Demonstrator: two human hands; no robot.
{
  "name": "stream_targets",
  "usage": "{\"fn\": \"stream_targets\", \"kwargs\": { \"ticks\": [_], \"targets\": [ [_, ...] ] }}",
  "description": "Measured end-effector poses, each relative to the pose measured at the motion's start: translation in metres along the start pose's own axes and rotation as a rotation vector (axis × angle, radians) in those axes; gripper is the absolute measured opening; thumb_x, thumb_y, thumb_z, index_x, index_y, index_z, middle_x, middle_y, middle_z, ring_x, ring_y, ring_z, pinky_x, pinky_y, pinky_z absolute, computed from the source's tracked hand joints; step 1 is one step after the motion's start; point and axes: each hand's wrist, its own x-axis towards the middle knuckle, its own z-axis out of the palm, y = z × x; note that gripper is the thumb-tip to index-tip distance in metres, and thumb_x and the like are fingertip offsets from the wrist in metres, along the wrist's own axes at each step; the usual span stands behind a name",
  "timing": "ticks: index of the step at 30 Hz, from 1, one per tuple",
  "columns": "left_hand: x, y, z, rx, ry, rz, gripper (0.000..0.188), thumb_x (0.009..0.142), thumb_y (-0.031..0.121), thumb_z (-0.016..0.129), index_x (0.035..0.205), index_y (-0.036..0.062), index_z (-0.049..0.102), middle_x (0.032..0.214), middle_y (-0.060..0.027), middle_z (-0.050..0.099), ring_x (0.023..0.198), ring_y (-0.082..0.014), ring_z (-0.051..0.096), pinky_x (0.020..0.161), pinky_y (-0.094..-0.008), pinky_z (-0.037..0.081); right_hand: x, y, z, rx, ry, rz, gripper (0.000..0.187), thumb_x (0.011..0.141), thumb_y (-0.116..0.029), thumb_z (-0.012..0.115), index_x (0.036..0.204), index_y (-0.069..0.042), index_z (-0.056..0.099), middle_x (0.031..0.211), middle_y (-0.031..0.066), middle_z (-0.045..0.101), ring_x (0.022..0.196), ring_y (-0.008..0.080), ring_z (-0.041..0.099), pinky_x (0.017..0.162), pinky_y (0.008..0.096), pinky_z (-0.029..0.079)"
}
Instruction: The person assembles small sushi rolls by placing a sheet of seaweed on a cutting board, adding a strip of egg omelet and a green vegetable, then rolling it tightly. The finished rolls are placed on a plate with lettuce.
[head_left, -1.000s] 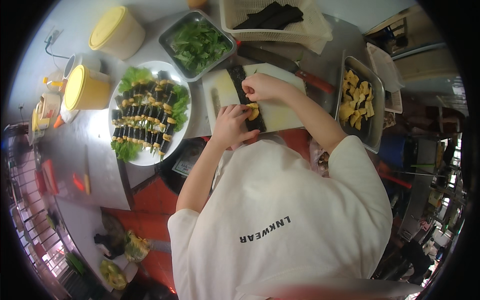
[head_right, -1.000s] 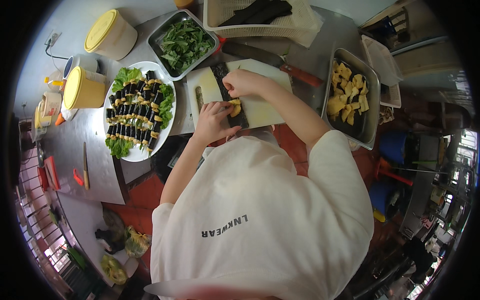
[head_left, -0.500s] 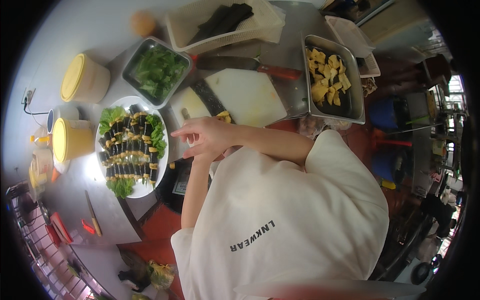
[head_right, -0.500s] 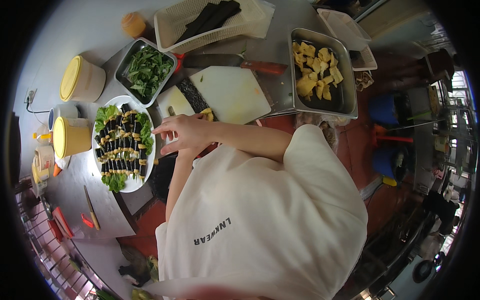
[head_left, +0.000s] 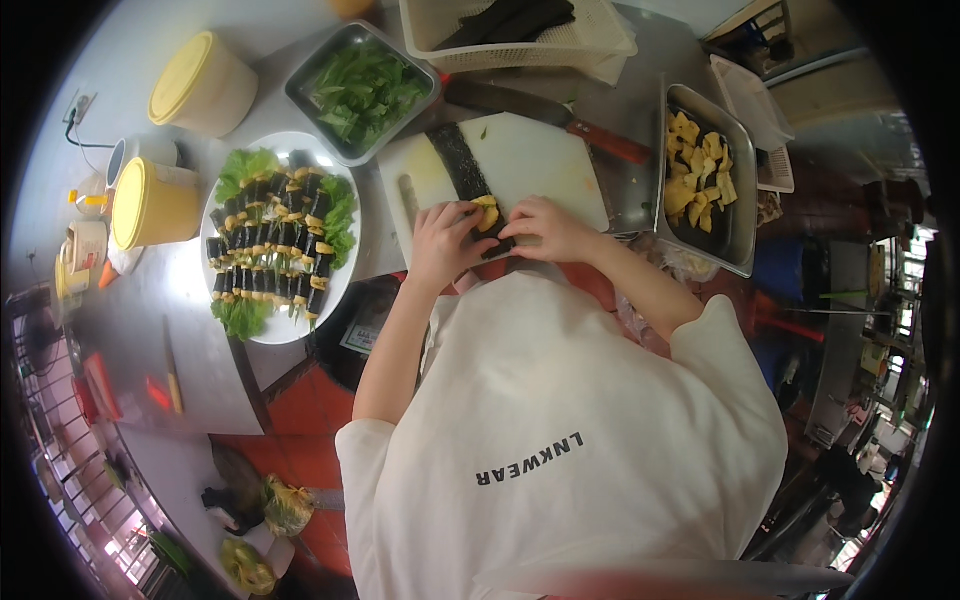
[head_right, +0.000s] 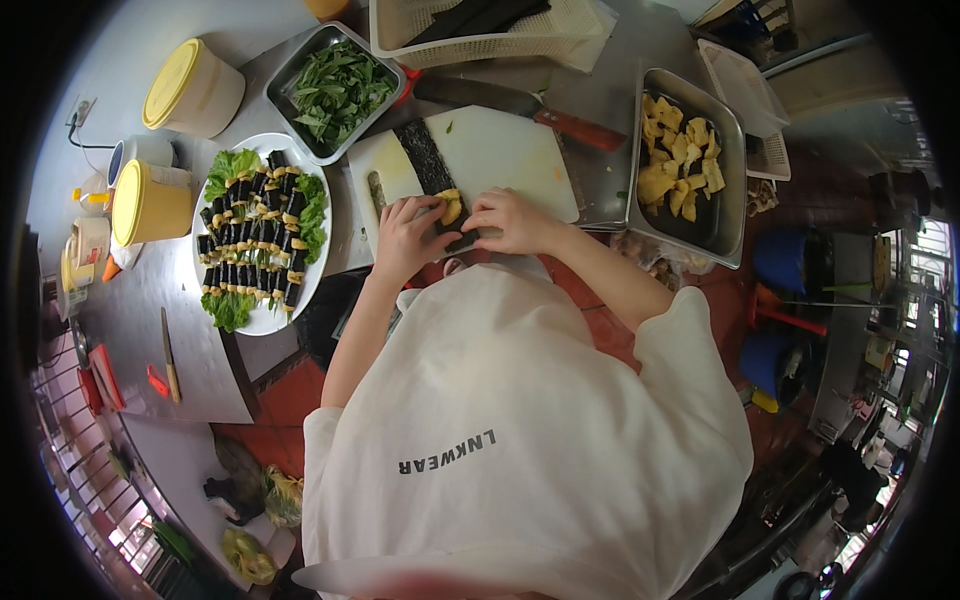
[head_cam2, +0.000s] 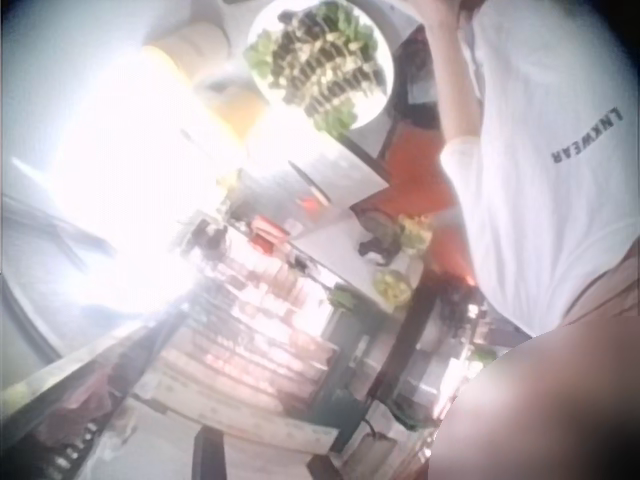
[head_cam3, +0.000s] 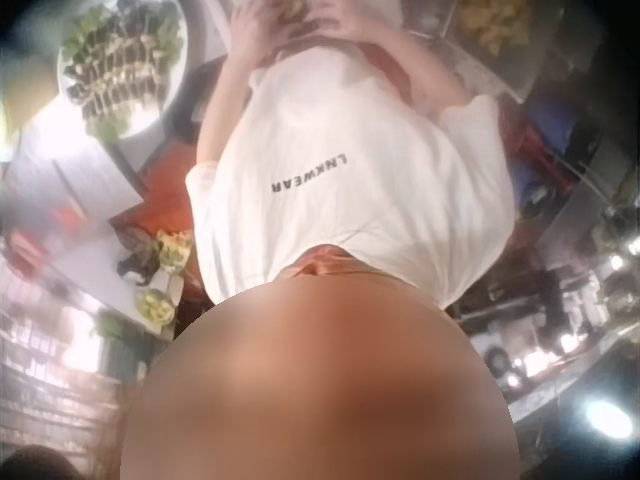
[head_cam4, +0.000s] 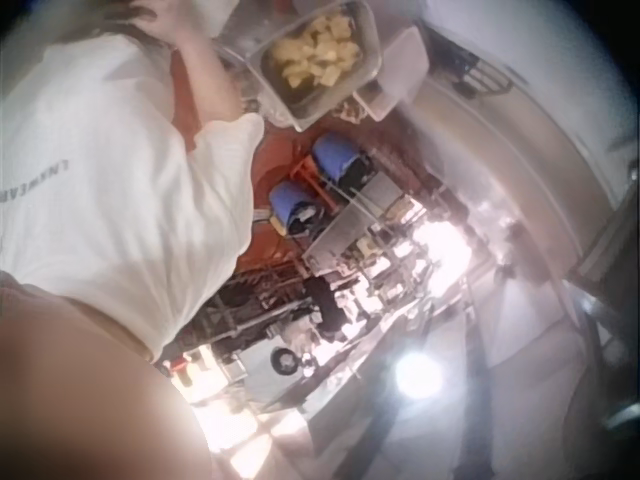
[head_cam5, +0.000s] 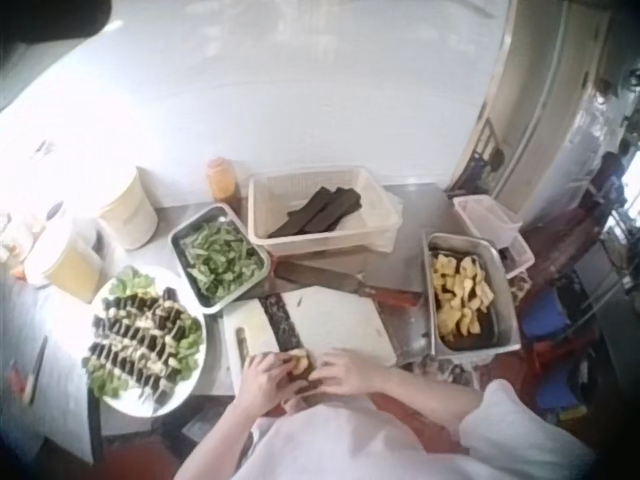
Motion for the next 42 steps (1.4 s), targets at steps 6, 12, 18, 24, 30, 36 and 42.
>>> {"fn": "stream_targets", "kwargs": {
  "ticks": [6,12,18,24,30,36,42],
  "targets": [
    [0.0,-0.002,0.003,0.008,0.015,-0.003,0.037,0.065,0.026,0.08,0.096,0.0079,0.07,0.106,-0.0013,0.062,0.096,-0.024,0.057,0.083,-0.0366,0.042,0.002,0.007,0.01,0.005,0.064,-0.015,0.022,0.073,-0.012,0.071,0.094,-0.008,0.066,0.086,0.0052,0.059,0.084,0.0246,0.056,0.078,0.0364,0.045],
    [0.001,0.0,-0.005,-0.015,-0.035,-0.003,0.045,0.066,0.035,0.079,0.1,0.0071,0.07,0.109,-0.0029,0.061,0.099,-0.0264,0.055,0.086,-0.039,0.042,0.01,-0.002,0.015,0.148,0.117,0.133,0.021,0.076,-0.007,0.068,0.096,-0.006,0.064,0.088,0.0084,0.062,0.082,0.0261,0.058,0.076,0.0361,0.047],
    [0.008,0.002,-0.022,-0.072,-0.092,0.059,0.044,0.067,0.03,0.079,0.102,0.0066,0.069,0.109,-0.0037,0.06,0.099,-0.0272,0.055,0.085,-0.0399,0.042,0.011,0.001,0.015,0.219,0.151,0.149,0.018,0.079,-0.007,0.068,0.096,-0.005,0.063,0.087,0.0087,0.061,0.08,0.0238,0.059,0.073,0.0335,0.048],
    [0.005,-0.001,0.001,-0.041,0.026,-0.027,0.02,0.072,0.016,0.074,0.089,0.0049,0.072,0.099,-0.0034,0.063,0.092,-0.0253,0.057,0.079,-0.0382,0.043,0.01,-0.006,0.016,0.242,0.301,0.188,0.022,0.079,-0.007,0.069,0.1,-0.008,0.064,0.091,0.0067,0.057,0.086,0.0218,0.056,0.075,0.0319,0.048],
    [0.02,-0.01,0.007,-0.16,-0.016,-0.191,0.014,0.074,0.014,0.073,0.083,0.0045,0.071,0.085,-0.0071,0.066,0.08,-0.0283,0.062,0.072,-0.0384,0.047,0.018,-0.001,0.019,-0.176,0.302,-0.09,0.026,0.076,-0.007,0.07,0.101,-0.006,0.063,0.096,0.0068,0.056,0.089,0.0246,0.056,0.078,0.0361,0.048],
    [0.025,0.008,-0.009,-0.239,0.008,-0.236,0.014,0.076,0.009,0.072,0.088,0.0023,0.071,0.085,-0.0118,0.066,0.083,-0.0308,0.063,0.074,-0.0374,0.05,0.025,0.015,0.023,-0.162,0.236,0.019,0.023,0.077,-0.006,0.068,0.099,-0.004,0.064,0.094,0.0089,0.056,0.089,0.0274,0.056,0.079,0.0371,0.047],
    [0.021,-0.009,0.005,-0.065,0.105,-0.136,0.012,0.076,0.013,0.071,0.085,0.0049,0.07,0.084,-0.008,0.064,0.082,-0.0284,0.059,0.072,-0.0379,0.046,0.039,0.01,0.018,0.053,0.252,0.138,0.022,0.079,-0.007,0.067,0.1,-0.004,0.064,0.092,0.0095,0.056,0.09,0.028,0.056,0.08,0.0364,0.047]
  ]
}}
